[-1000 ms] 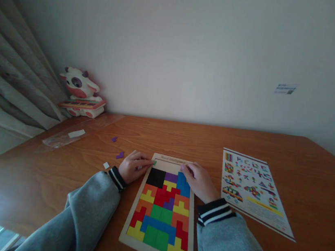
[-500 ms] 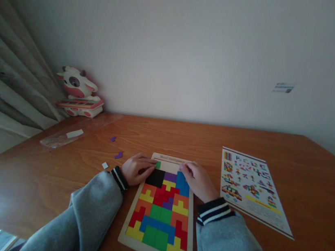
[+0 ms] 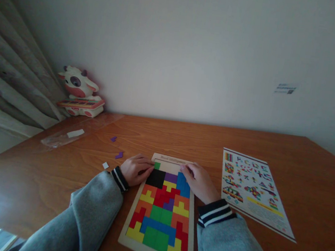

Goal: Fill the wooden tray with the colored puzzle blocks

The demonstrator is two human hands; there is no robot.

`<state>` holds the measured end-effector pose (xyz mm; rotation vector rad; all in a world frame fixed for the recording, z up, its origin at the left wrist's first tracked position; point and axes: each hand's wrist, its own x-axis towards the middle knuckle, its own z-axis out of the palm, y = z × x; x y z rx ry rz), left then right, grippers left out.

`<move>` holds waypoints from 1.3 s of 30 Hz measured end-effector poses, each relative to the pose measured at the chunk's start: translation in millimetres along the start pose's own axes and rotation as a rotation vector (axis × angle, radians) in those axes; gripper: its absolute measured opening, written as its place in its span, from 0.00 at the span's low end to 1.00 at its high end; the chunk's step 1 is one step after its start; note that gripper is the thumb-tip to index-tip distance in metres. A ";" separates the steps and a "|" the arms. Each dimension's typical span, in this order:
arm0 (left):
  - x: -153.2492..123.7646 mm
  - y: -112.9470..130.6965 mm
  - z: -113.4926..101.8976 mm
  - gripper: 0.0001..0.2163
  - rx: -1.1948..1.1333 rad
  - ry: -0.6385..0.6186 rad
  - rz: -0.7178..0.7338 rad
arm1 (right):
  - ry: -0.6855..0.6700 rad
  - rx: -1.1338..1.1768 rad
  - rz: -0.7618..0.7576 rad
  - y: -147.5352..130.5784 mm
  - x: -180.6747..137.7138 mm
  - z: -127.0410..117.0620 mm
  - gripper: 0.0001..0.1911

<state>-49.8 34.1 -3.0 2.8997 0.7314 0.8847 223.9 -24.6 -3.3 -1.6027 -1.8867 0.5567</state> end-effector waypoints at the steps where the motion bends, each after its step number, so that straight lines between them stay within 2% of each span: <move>1: 0.1 0.5 -0.3 0.11 0.006 -0.008 0.000 | 0.002 0.006 -0.002 -0.6 -0.2 -0.2 0.23; 6: -8.3 -14.2 -10.3 0.10 0.063 0.012 -0.026 | 0.007 0.015 -0.001 1.5 -0.6 0.3 0.22; 9: -26.0 -40.6 -25.8 0.10 0.162 0.061 -0.096 | 0.004 0.016 0.004 5.4 -0.4 1.8 0.22; 12: -49.2 -68.9 -42.2 0.10 0.272 0.082 -0.232 | 0.005 0.026 -0.008 7.1 -0.2 2.9 0.22; 17: -73.9 -91.6 -53.9 0.15 0.344 -0.051 -0.380 | 0.006 0.012 -0.006 5.6 0.0 2.4 0.22; 24: -74.1 -93.8 -45.5 0.13 0.292 -0.062 -0.333 | 0.039 -0.027 -0.043 6.9 -0.4 6.0 0.20; 30: -68.6 -89.9 -38.9 0.12 0.270 -0.009 -0.288 | 0.158 -0.112 -0.214 -5.1 -2.8 9.5 0.14; 35: -58.2 -77.1 -33.5 0.11 0.270 0.070 -0.266 | 0.040 -0.187 -0.416 -34.8 -1.8 15.4 0.19; 39: -44.3 -57.1 -30.3 0.10 0.214 0.172 -0.186 | -0.063 -0.225 -0.470 -49.6 2.0 30.7 0.23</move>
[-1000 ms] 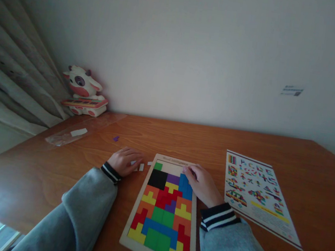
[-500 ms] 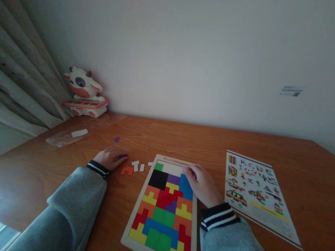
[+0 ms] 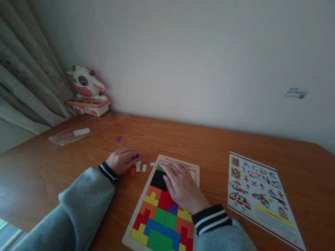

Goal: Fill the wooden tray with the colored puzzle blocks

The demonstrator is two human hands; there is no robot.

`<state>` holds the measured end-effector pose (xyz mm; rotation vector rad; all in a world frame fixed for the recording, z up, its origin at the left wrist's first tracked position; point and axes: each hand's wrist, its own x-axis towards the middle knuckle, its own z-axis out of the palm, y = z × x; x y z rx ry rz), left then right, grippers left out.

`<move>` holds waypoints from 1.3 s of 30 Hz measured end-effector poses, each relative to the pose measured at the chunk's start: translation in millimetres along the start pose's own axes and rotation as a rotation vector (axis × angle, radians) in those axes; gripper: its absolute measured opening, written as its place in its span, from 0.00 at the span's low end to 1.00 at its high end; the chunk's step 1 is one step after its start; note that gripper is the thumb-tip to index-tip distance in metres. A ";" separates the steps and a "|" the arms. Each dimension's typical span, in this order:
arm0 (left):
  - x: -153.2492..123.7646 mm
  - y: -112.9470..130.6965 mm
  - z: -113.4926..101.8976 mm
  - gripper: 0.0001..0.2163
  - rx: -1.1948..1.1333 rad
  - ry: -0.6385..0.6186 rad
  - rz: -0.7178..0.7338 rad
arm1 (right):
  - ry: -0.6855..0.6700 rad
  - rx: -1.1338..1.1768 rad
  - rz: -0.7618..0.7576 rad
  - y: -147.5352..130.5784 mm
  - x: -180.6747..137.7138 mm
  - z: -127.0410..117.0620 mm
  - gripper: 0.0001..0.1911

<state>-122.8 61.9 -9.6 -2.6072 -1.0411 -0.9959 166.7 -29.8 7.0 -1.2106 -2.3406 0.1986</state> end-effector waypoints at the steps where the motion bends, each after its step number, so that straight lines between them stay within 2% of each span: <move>1: 2.7 6.6 -0.1 0.09 -0.020 0.011 0.022 | -0.010 -0.009 -0.003 -0.7 1.4 3.0 0.24; 7: 12.8 35.6 2.1 0.08 -0.184 0.003 0.085 | 0.014 -0.033 0.053 8.3 -3.1 4.8 0.22; 14: 13.0 39.2 7.6 0.10 -0.342 0.007 0.000 | 0.019 -0.020 0.126 19.0 -12.3 -9.0 0.18; 18: 21.9 52.0 13.2 0.11 -0.459 0.002 -0.031 | 0.041 0.007 0.145 22.1 -13.8 -10.7 0.18; 20: 27.3 61.7 19.7 0.09 -0.570 0.013 -0.107 | 0.055 0.015 0.149 23.6 -14.5 -10.0 0.18; 22: 32.0 70.2 28.2 0.09 -0.738 0.039 -0.243 | 0.069 0.018 0.162 25.6 -15.5 -8.8 0.17; 26: 38.4 77.1 45.5 0.15 -1.028 0.067 -0.533 | 0.120 0.039 0.217 32.9 -17.8 -5.3 0.16; 30: 41.0 76.1 56.7 0.19 -1.171 0.094 -0.678 | 0.186 0.101 0.306 41.3 -18.1 -1.8 0.15; 33: 40.2 77.6 59.5 0.19 -1.181 0.119 -0.678 | 0.258 0.165 0.372 44.6 -17.2 -3.4 0.14; 39: 36.0 84.1 51.4 0.14 -1.020 0.036 -0.541 | 0.463 0.318 0.533 45.6 -18.1 -16.4 0.17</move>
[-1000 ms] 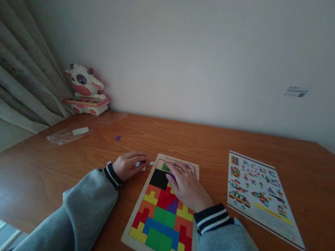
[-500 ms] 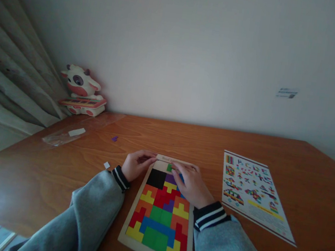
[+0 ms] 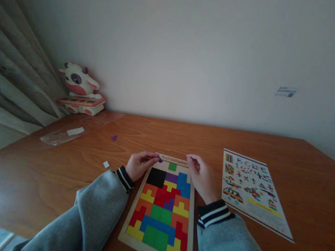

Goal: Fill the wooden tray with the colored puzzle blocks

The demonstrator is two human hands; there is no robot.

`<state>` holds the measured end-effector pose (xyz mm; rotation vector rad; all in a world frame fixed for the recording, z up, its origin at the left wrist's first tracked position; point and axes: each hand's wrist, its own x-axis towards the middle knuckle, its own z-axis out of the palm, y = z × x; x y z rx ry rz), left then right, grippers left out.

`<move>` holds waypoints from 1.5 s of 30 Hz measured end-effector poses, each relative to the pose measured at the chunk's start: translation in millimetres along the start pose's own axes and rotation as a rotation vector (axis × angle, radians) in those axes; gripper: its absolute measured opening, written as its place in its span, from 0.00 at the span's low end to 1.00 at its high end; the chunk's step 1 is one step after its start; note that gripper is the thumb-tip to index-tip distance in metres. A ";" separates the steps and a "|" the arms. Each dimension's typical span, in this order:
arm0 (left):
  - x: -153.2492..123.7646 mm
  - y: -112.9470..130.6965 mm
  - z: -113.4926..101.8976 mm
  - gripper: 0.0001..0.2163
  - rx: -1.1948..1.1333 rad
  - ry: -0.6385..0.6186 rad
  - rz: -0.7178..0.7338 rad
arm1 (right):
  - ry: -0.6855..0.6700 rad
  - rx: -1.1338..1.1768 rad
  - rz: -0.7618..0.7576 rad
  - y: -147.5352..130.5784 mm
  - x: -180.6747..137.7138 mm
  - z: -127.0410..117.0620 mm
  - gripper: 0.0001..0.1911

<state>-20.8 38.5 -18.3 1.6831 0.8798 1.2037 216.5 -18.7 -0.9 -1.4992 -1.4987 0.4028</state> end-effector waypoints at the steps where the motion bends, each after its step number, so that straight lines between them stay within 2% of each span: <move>1: -0.8 1.3 -0.4 0.13 0.033 -0.010 0.024 | 0.013 0.022 0.018 -0.4 0.2 -1.5 0.18; 4: -1.3 4.4 -0.8 0.10 0.099 -0.019 0.124 | -0.010 0.064 0.053 -2.3 -0.7 -3.0 0.19; 8: -3.0 9.4 2.1 0.10 0.109 -0.078 0.240 | -0.192 0.142 0.015 -10.9 -5.8 2.4 0.18; 12: -10.3 14.7 8.7 0.12 0.061 -0.180 0.197 | -0.360 0.145 -0.073 -22.0 -12.8 10.8 0.16; 15: -14.7 19.5 13.1 0.11 0.101 -0.206 0.210 | -0.422 0.139 -0.113 -25.2 -15.9 14.6 0.15; 18: -13.3 23.9 10.0 0.10 0.195 -0.189 0.274 | -0.376 0.150 -0.076 -21.0 -15.5 14.4 0.14; 21: -6.7 22.3 -9.8 0.09 0.343 -0.129 0.378 | -0.251 0.197 0.055 -10.7 -12.0 10.7 0.16; 23: -2.1 16.4 -34.5 0.09 0.501 -0.114 0.471 | -0.148 0.250 0.134 -2.0 -8.5 7.4 0.18; 25: 0.2 8.8 -65.3 0.09 0.652 -0.159 0.545 | -0.036 0.304 0.185 7.3 -4.8 4.3 0.20; 29: -4.9 -0.1 -123.7 0.10 0.838 -0.219 0.480 | 0.113 0.358 0.254 24.5 0.4 0.9 0.22; 32: -12.6 1.4 -147.0 0.19 0.870 -0.301 0.436 | 0.127 0.354 0.285 32.1 1.4 1.0 0.23; 35: -17.7 3.6 -151.3 0.23 0.863 -0.346 0.405 | 0.122 0.355 0.304 34.5 1.0 2.4 0.23; 41: -19.3 2.6 -143.2 0.13 0.819 -0.378 0.426 | 0.100 0.341 0.279 32.2 0.3 2.5 0.22; 45: -19.9 5.6 -135.6 0.13 0.838 -0.317 0.436 | 0.077 0.317 0.278 30.3 -0.4 1.7 0.23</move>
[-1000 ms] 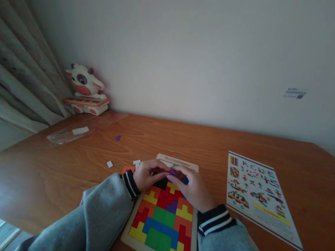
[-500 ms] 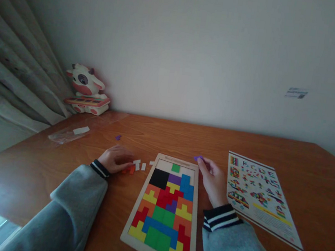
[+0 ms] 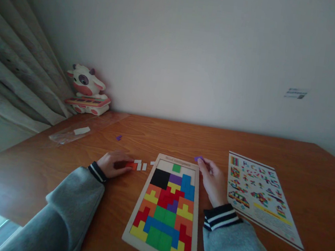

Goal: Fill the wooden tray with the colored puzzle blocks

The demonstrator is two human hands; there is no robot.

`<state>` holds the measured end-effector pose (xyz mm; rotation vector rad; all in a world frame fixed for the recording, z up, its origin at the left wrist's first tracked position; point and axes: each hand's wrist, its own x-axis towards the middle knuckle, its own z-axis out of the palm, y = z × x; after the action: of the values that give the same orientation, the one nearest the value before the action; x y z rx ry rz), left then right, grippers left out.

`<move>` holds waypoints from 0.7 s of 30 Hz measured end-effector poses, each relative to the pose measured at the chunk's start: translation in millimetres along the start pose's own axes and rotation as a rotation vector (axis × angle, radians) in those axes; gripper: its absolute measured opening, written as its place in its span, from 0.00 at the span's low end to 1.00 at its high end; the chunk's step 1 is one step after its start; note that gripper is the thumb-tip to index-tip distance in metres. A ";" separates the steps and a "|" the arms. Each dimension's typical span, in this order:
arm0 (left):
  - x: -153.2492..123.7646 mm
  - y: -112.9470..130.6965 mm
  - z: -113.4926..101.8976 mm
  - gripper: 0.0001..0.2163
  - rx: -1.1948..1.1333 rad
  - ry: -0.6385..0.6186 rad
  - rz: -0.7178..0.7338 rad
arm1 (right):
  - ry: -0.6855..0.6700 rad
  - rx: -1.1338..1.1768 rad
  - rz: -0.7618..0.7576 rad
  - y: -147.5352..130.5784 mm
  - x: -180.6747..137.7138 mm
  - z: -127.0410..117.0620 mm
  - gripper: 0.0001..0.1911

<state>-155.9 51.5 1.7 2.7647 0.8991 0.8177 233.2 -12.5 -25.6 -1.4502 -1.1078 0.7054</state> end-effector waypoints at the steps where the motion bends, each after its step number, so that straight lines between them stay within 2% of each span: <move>1: 1.9 2.9 1.4 0.13 0.006 0.011 0.005 | -0.001 0.000 -0.001 -0.1 -0.3 0.3 0.23; 6: 13.9 16.7 15.7 0.17 0.022 0.025 0.045 | 0.018 0.047 -0.018 1.6 -0.2 2.7 0.23; 12: 16.9 14.4 30.0 0.10 0.001 0.004 0.080 | 0.033 0.060 -0.031 3.0 0.6 3.7 0.24; 21: 18.5 19.1 22.8 0.11 0.133 0.105 0.139 | 0.035 0.091 -0.026 -0.5 -0.6 4.3 0.24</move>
<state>-121.5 47.7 -3.9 2.9519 0.8131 0.9675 229.0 -11.3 -26.0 -1.3634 -1.0525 0.7004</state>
